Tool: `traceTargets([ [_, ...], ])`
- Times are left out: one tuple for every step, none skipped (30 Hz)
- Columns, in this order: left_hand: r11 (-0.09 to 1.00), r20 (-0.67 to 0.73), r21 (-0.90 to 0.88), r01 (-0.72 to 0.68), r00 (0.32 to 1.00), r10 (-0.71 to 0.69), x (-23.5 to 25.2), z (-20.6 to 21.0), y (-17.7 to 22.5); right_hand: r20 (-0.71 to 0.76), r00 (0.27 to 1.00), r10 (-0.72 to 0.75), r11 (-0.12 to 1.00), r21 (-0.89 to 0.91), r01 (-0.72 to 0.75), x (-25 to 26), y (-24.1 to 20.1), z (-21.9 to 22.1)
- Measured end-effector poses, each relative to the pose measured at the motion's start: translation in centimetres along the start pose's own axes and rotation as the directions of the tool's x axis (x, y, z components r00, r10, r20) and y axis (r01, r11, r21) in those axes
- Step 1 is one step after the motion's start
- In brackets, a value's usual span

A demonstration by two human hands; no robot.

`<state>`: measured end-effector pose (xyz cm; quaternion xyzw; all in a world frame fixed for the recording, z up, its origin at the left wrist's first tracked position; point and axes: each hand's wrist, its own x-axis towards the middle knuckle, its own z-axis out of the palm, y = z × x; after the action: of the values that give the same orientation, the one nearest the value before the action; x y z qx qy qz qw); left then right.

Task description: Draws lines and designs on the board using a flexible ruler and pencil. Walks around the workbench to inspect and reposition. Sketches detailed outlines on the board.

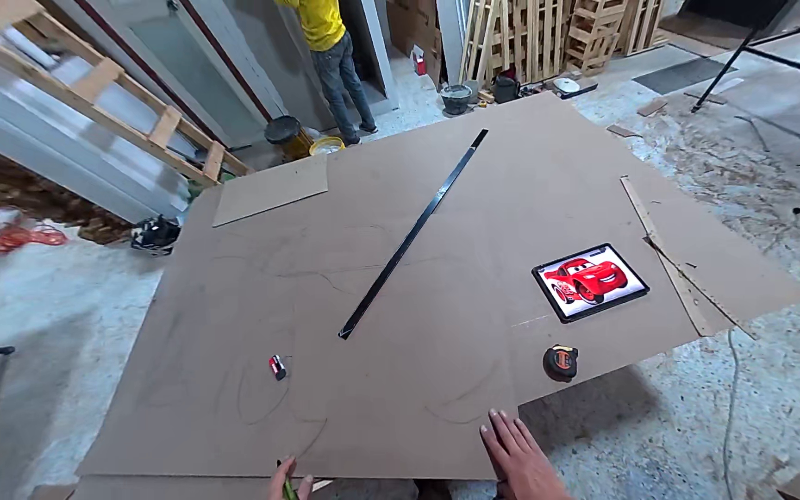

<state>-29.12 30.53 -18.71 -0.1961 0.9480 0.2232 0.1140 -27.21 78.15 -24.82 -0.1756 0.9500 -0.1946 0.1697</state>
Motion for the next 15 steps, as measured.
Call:
traceTargets([
  [0.999,0.018,0.017,0.028,0.999,-0.029,0.7,-0.3,0.0,-0.031,0.999,-0.018,0.999,-0.043,0.017,0.4,0.2,0.2],
  [0.998,0.029,0.031,0.045,0.999,-0.046,1.5,-0.4,-0.4,-0.031,0.999,-0.024,0.997,-0.072,0.022,0.7,0.3,0.1],
  [0.998,0.03,0.033,0.053,0.998,-0.054,2.4,-0.5,-0.9,-0.014,1.0,-0.018,0.996,-0.091,0.017,0.8,0.4,-0.2],
  [0.998,0.027,0.03,0.06,0.998,-0.061,3.4,-0.7,-1.2,0.009,1.0,0.002,0.995,-0.104,-0.001,1.0,0.6,-0.7],
  [0.997,0.02,0.031,0.076,0.997,-0.076,4.2,-0.8,-1.4,0.025,0.999,0.034,0.992,-0.119,-0.031,1.3,0.8,-1.4],
  [0.994,0.012,0.038,0.1,0.995,-0.101,4.9,-1.2,-1.3,0.031,0.997,0.075,0.988,-0.14,-0.07,1.8,1.0,-2.2],
  [0.991,0.012,0.052,0.126,0.992,-0.127,5.4,-1.9,-1.2,0.035,0.991,0.131,0.978,-0.165,-0.124,2.5,1.3,-3.1],
  [0.987,0.015,0.062,0.145,0.989,-0.147,5.9,-2.6,-1.1,0.044,0.977,0.209,0.962,-0.187,-0.197,3.3,1.6,-4.1],
  [0.985,0.02,0.072,0.157,0.987,-0.159,6.4,-3.2,-1.2,0.068,0.95,0.305,0.932,-0.226,-0.283,4.2,2.1,-5.3],
  [0.985,0.021,0.083,0.153,0.988,-0.155,6.9,-3.6,-1.6,0.093,0.914,0.396,0.892,-0.275,-0.358,5.2,2.8,-6.7],
  [0.985,0.024,0.096,0.146,0.989,-0.149,7.4,-3.8,-2.2,0.123,0.874,0.47,0.85,-0.331,-0.411,6.3,3.7,-8.0],
  [0.984,0.028,0.109,0.139,0.989,-0.143,7.9,-3.6,-2.9,0.157,0.836,0.525,0.813,-0.384,-0.438,7.4,4.5,-9.1],
  [0.984,0.032,0.119,0.131,0.99,-0.135,8.3,-3.4,-3.7,0.181,0.816,0.549,0.792,-0.424,-0.439,8.2,5.1,-9.9],
  [0.985,0.035,0.122,0.12,0.992,-0.125,8.5,-3.0,-4.5,0.193,0.81,0.554,0.782,-0.454,-0.427,8.8,5.3,-10.3],
  [0.988,0.037,0.112,0.104,0.993,-0.109,8.5,-2.5,-5.3,0.19,0.818,0.543,0.784,-0.465,-0.412,9.0,5.2,-10.6],
])
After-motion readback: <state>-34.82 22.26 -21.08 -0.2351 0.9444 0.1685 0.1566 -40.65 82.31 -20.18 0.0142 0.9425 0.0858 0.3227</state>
